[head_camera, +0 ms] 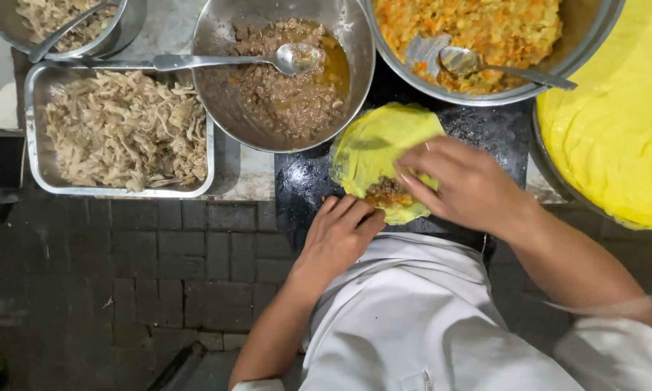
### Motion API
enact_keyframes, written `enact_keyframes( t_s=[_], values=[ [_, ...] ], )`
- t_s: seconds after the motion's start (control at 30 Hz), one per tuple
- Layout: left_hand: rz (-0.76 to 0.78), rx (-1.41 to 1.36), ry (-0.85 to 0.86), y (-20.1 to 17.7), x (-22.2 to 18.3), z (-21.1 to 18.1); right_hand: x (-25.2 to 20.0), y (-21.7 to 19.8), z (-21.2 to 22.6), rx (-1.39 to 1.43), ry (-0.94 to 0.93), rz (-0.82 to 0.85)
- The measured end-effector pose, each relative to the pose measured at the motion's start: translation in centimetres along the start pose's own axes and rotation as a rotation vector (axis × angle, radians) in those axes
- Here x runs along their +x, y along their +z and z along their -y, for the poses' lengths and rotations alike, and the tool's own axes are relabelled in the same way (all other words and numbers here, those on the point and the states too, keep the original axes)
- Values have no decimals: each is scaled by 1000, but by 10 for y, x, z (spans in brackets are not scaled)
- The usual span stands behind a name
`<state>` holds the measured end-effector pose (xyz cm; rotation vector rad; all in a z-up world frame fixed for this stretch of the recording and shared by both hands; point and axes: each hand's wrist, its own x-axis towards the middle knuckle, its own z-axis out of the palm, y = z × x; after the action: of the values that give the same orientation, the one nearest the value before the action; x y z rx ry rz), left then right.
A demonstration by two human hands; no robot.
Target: Filling and rolling yellow food wrappers with vegetable and meat mixtures.
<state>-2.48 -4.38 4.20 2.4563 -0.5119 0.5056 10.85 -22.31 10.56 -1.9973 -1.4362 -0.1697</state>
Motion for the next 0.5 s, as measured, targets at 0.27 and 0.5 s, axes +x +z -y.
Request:
enact_keyframes(
  t_s=[0.27, 0.5],
  values=[
    [-126, 82, 266, 4, 24, 6, -92, 38, 17, -120, 203, 33],
    [-165, -13, 221, 23, 24, 21, -102, 61, 10, -111, 268, -76]
  ],
)
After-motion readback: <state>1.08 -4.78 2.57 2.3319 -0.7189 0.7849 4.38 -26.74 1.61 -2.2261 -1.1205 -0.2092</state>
